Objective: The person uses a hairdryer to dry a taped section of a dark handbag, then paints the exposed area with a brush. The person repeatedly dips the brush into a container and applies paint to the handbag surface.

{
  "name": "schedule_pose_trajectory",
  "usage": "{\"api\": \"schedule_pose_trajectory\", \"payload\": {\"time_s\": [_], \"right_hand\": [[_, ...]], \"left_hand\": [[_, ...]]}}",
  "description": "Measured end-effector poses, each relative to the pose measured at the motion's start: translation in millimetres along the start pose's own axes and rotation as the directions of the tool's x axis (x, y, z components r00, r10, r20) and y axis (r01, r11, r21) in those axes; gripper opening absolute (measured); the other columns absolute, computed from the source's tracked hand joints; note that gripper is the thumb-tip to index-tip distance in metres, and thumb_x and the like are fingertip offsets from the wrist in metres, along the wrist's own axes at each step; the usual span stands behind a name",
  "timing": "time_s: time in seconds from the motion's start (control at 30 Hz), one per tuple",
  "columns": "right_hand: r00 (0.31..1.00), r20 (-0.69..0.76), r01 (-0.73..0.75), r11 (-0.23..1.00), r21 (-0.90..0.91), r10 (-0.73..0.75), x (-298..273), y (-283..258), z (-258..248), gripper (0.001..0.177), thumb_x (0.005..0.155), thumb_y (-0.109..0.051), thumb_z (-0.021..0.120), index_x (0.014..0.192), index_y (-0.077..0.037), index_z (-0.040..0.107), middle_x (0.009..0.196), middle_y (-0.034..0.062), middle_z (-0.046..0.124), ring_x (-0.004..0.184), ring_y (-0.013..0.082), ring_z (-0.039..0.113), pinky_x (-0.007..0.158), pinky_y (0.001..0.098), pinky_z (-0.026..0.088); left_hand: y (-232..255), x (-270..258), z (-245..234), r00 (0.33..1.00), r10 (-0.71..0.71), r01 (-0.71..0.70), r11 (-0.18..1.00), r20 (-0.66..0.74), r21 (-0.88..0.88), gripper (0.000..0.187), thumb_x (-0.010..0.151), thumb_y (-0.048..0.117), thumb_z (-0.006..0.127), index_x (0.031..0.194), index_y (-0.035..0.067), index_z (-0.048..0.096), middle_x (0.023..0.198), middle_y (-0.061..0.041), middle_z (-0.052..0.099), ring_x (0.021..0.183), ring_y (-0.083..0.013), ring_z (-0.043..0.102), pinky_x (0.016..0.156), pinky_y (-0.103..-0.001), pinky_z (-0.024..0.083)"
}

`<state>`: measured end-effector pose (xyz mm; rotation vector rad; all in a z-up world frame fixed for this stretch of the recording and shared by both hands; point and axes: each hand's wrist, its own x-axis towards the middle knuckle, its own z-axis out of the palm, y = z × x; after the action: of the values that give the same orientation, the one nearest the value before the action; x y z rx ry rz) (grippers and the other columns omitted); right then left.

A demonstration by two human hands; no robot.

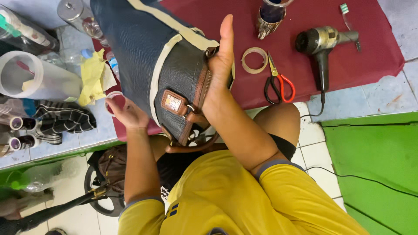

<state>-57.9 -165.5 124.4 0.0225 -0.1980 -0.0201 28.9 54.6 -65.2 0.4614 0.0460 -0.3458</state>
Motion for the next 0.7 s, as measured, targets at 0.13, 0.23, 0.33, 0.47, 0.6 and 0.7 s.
{"api": "schedule_pose_trajectory", "payload": {"time_s": [0.13, 0.23, 0.33, 0.47, 0.6, 0.7], "right_hand": [[0.994, -0.09, 0.064, 0.997, 0.043, -0.06, 5.8, -1.1, 13.9, 0.07, 0.085, -0.07, 0.07, 0.107, -0.004, 0.075, 0.104, 0.0151, 0.078, 0.101, 0.0308, 0.076, 0.1, 0.044, 0.061], [0.994, 0.041, 0.1, 0.995, -0.022, -0.099, 13.3, -1.3, 15.5, 0.078, 0.088, -0.073, 0.065, 0.118, -0.001, 0.074, 0.118, 0.0159, 0.077, 0.116, 0.0314, 0.073, 0.115, 0.0451, 0.055], [0.978, 0.025, 0.21, 0.972, -0.109, -0.209, 23.0, -2.4, 23.7, 0.08, 0.083, -0.076, 0.065, 0.11, -0.001, 0.076, 0.111, 0.0177, 0.077, 0.111, 0.0344, 0.071, 0.11, 0.0491, 0.053], [0.95, -0.076, 0.295, 0.949, -0.11, -0.304, 36.8, -10.6, 23.1, 0.069, 0.077, -0.071, 0.071, 0.091, -0.004, 0.076, 0.09, 0.0139, 0.077, 0.091, 0.0319, 0.075, 0.092, 0.0455, 0.06], [0.889, -0.219, 0.36, 0.909, -0.213, -0.403, 35.2, 0.6, 33.8, 0.071, 0.07, -0.072, 0.073, 0.091, -0.004, 0.077, 0.089, 0.0145, 0.077, 0.089, 0.0341, 0.074, 0.091, 0.0503, 0.059], [0.936, -0.107, 0.315, 0.933, -0.177, -0.336, 27.5, -0.8, 34.1, 0.067, 0.07, -0.067, 0.076, 0.093, -0.005, 0.075, 0.093, 0.0147, 0.076, 0.095, 0.0332, 0.072, 0.098, 0.0502, 0.058]], "left_hand": [[-47.5, -18.3, -3.1, 1.0, -0.004, 0.005, 0.999, 0.03, -0.047, 0.092, 0.082, 0.07, 0.062, 0.142, 0.0, 0.057, 0.145, -0.018, 0.06, 0.143, -0.031, 0.05, 0.128, -0.049, 0.029], [-85.6, -36.7, -5.6, 0.977, -0.195, 0.205, 0.967, 0.082, -0.151, 0.098, 0.085, 0.077, 0.049, 0.15, 0.003, 0.044, 0.15, -0.024, 0.051, 0.142, -0.044, 0.046, 0.118, -0.064, 0.036], [-119.9, -58.9, -8.4, 0.953, -0.185, 0.183, 0.983, -0.239, -0.031, 0.07, 0.095, 0.069, 0.04, 0.125, 0.011, 0.066, 0.128, -0.021, 0.068, 0.122, -0.0453, 0.061, 0.105, -0.062, 0.045], [-146.7, -95.8, -18.6, 0.966, 0.243, -0.251, 0.779, 0.092, 0.574, 0.024, 0.1, 0.023, 0.045, 0.119, 0.011, 0.055, 0.115, -0.007, 0.063, 0.109, -0.0229, 0.059, 0.097, -0.039, 0.046], [-176.6, -104.1, -7.6, 0.808, -0.445, 0.049, 0.703, 0.385, 0.71, 0.039, 0.096, 0.031, 0.073, 0.12, 0.0, 0.071, 0.124, -0.006, 0.068, 0.112, -0.0174, 0.063, 0.095, -0.035, 0.052], [-215.8, -77.6, 6.1, 0.855, -0.509, 0.116, 0.369, 0.097, 0.922, 0.076, 0.088, 0.051, 0.07, 0.146, 0.006, 0.053, 0.158, -0.005, 0.043, 0.142, -0.0166, 0.036, 0.122, -0.039, 0.032]]}}
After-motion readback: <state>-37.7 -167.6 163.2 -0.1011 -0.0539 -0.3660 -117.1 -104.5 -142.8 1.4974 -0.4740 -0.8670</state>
